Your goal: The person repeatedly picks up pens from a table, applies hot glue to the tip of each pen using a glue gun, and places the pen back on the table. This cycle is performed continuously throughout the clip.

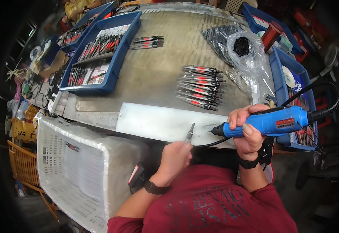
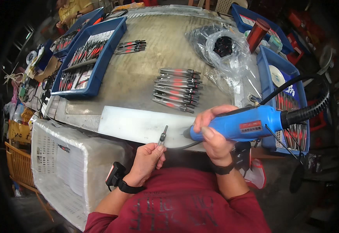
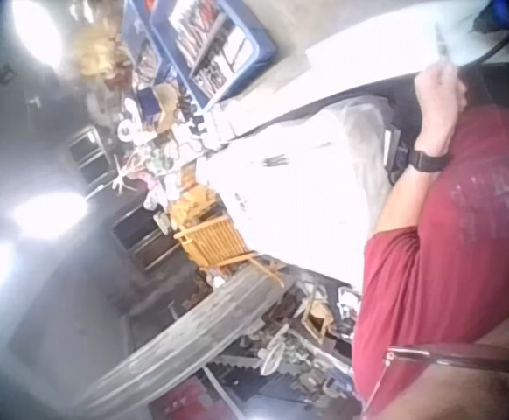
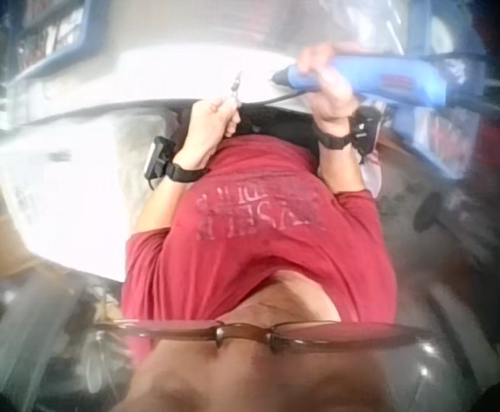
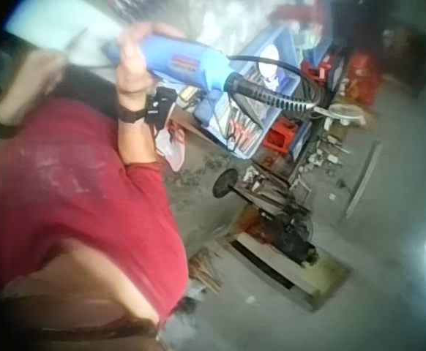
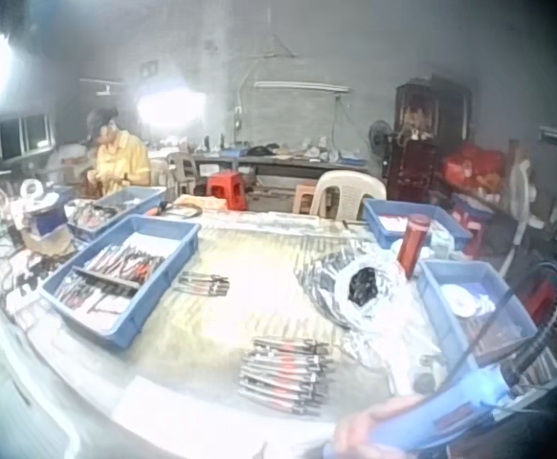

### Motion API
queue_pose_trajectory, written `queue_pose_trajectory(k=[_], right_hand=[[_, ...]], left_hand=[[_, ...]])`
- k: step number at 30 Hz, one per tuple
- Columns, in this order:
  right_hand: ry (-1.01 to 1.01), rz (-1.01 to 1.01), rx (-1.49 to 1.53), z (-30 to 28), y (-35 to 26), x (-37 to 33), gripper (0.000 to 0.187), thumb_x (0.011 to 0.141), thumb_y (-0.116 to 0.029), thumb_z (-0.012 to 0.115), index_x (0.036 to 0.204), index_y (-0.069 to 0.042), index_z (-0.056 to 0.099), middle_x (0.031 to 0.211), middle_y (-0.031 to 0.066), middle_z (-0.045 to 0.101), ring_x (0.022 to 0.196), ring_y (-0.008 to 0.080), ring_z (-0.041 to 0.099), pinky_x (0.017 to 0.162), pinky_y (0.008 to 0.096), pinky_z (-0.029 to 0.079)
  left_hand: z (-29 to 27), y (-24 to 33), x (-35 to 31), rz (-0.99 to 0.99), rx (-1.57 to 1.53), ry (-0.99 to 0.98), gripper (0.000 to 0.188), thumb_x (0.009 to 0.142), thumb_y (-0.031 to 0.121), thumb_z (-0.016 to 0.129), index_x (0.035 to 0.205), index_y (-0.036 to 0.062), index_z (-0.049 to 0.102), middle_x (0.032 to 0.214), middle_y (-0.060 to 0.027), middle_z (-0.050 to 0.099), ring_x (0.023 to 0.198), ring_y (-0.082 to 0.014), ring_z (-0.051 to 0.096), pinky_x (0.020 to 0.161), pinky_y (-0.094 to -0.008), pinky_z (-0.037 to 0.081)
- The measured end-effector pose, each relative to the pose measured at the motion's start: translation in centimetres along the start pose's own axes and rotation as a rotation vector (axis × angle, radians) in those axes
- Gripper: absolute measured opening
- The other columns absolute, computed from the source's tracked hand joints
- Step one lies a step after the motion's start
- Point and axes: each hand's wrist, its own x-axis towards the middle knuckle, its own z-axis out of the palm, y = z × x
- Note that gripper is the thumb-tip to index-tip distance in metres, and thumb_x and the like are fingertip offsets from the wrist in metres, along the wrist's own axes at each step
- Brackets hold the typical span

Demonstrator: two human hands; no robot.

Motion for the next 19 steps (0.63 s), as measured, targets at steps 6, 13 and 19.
queue_pose_trajectory(k=[6, 13, 19], right_hand=[[-0.05, 0.045, 0.004, 0.9, 0.3, -0.2, 0.047, 0.069, -0.005, 0.068, 0.108, -0.009, 0.041, 0.08, 0.0089, 0.05, 0.068, 0.0207, 0.051, 0.064, 0.0351, 0.043], [-0.08, 0.054, -0.032, 1.9, 0.7, -0.3, 0.05, 0.069, -0.006, 0.069, 0.11, -0.009, 0.04, 0.079, 0.0096, 0.05, 0.069, 0.0212, 0.052, 0.063, 0.0341, 0.043], [-0.163, 0.057, -0.032, 2.6, 1.2, -0.1, 0.053, 0.069, -0.007, 0.071, 0.111, -0.009, 0.039, 0.081, 0.0104, 0.051, 0.069, 0.0212, 0.052, 0.063, 0.0348, 0.043]], left_hand=[[-0.1, -0.4, -0.1, -0.033, -0.028, 0.021, 0.019, 0.092, 0.015, 0.049, 0.082, 0.0008, 0.057, 0.061, -0.0028, 0.054, 0.046, -0.0081, 0.047, 0.043, -0.0208, 0.038], [-0.2, -0.8, 0.2, -0.065, -0.091, 0.01, 0.02, 0.092, 0.016, 0.05, 0.08, 0.0009, 0.056, 0.06, -0.0035, 0.055, 0.045, -0.0086, 0.047, 0.041, -0.0215, 0.039], [-0.4, -0.7, 0.2, -0.071, -0.118, -0.016, 0.02, 0.091, 0.018, 0.051, 0.08, 0.0011, 0.056, 0.06, -0.0038, 0.055, 0.044, -0.0088, 0.047, 0.04, -0.0214, 0.038]])
